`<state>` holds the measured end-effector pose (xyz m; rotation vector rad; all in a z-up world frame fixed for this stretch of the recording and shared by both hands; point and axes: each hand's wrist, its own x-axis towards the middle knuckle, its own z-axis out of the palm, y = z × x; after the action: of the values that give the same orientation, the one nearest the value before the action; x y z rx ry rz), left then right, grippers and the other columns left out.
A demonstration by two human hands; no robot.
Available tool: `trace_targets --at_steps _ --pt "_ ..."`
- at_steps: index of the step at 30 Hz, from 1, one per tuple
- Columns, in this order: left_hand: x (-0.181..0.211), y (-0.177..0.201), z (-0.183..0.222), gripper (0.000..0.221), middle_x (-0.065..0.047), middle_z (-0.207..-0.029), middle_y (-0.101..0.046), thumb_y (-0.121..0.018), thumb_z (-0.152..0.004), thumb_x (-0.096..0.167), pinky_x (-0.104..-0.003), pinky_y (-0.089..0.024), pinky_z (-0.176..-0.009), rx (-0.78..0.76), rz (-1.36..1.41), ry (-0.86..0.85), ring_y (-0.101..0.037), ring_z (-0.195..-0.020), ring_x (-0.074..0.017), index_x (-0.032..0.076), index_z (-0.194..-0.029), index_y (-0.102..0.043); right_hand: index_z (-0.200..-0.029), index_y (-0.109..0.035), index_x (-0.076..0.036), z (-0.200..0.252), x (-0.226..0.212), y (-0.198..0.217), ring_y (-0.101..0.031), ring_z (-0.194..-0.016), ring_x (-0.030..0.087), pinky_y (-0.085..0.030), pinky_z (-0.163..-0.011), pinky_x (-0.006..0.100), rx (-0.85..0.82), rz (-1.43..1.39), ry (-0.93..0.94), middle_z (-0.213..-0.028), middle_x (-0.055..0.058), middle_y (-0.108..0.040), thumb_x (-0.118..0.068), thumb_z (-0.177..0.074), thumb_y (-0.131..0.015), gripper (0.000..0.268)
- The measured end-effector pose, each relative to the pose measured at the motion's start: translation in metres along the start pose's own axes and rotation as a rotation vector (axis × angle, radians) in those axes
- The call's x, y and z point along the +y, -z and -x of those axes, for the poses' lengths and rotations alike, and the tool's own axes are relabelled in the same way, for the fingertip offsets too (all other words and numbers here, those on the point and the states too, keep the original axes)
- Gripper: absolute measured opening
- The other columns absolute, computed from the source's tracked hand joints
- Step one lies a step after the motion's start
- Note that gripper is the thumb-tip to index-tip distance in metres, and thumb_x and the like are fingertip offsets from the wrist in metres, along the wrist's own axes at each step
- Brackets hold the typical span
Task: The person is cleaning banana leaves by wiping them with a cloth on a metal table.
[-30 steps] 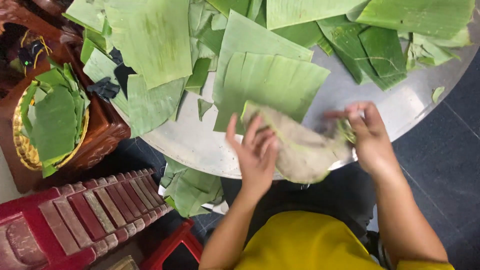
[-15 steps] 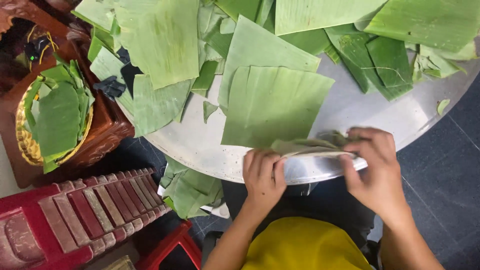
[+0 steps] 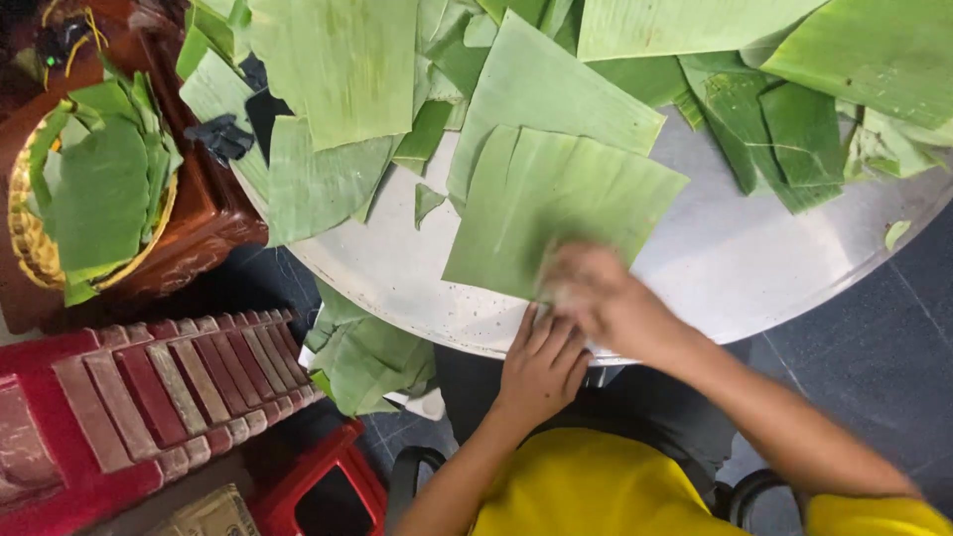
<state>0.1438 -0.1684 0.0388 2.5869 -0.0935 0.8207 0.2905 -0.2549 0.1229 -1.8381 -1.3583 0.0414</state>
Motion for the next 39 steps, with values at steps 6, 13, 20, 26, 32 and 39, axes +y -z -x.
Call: trace_targets --at_steps 6,13,20,26,32,39 --pt "0.002 0.001 -0.006 0.038 -0.01 -0.129 -0.066 -0.057 -0.102 0.024 -0.056 -0.036 -0.12 -0.035 -0.028 0.078 -0.062 -0.125 -0.0306 0.009 -0.136 -0.065 -0.109 -0.08 -0.015 0.02 0.095 -0.002 -0.059 -0.096 0.032 -0.048 -0.081 0.043 0.07 0.388 0.108 -0.115 0.012 -0.066 -0.02 -0.097 -0.07 0.017" --pt "-0.003 0.0 -0.009 0.035 -0.012 -0.121 -0.066 -0.066 -0.095 0.019 -0.061 -0.038 -0.118 -0.021 -0.074 0.033 -0.062 -0.118 -0.0322 0.013 -0.129 -0.07 -0.106 -0.08 -0.011 0.036 0.102 -0.005 -0.063 -0.091 0.029 -0.052 -0.081 0.039 0.142 0.445 0.019 -0.111 0.009 -0.067 -0.02 -0.1 -0.071 0.014" --pt "-0.004 0.001 -0.001 0.039 -0.014 -0.128 -0.066 -0.066 -0.092 0.013 -0.059 -0.037 -0.118 0.011 -0.039 0.022 -0.063 -0.119 -0.0323 0.014 -0.132 -0.068 -0.095 -0.066 0.001 0.076 0.157 0.007 -0.062 -0.091 0.034 -0.052 -0.085 0.037 0.196 0.168 -0.299 -0.099 0.014 -0.059 -0.007 -0.095 -0.065 0.008" --pt "-0.009 -0.008 0.0 0.035 -0.014 -0.127 -0.067 -0.066 -0.093 0.014 -0.059 -0.038 -0.118 0.059 -0.033 0.01 -0.063 -0.12 -0.0329 0.014 -0.127 -0.071 -0.083 -0.061 -0.012 0.036 0.085 -0.011 -0.061 -0.076 0.031 -0.051 -0.07 0.04 0.165 0.443 0.021 -0.086 0.006 -0.057 -0.011 -0.094 -0.073 0.017" --pt "0.0 0.006 -0.006 0.035 -0.016 -0.125 -0.067 -0.065 -0.092 0.009 -0.059 -0.041 -0.117 0.068 0.039 0.043 -0.065 -0.116 -0.0344 0.012 -0.127 -0.07 -0.081 -0.065 -0.009 0.05 0.15 0.006 -0.068 -0.086 0.034 -0.056 -0.074 0.039 0.173 0.478 -0.127 -0.098 0.009 -0.059 -0.01 -0.086 -0.078 0.014" --pt "-0.009 0.02 -0.006 0.027 -0.017 -0.131 -0.064 -0.059 -0.099 0.012 -0.066 -0.031 -0.121 0.065 0.1 0.158 -0.053 -0.132 -0.0429 0.005 -0.123 -0.07 -0.064 -0.056 -0.018 0.013 0.049 -0.038 -0.051 -0.061 0.025 -0.046 -0.06 0.033 0.137 0.301 0.127 -0.072 0.004 -0.047 -0.011 -0.087 -0.072 0.029"
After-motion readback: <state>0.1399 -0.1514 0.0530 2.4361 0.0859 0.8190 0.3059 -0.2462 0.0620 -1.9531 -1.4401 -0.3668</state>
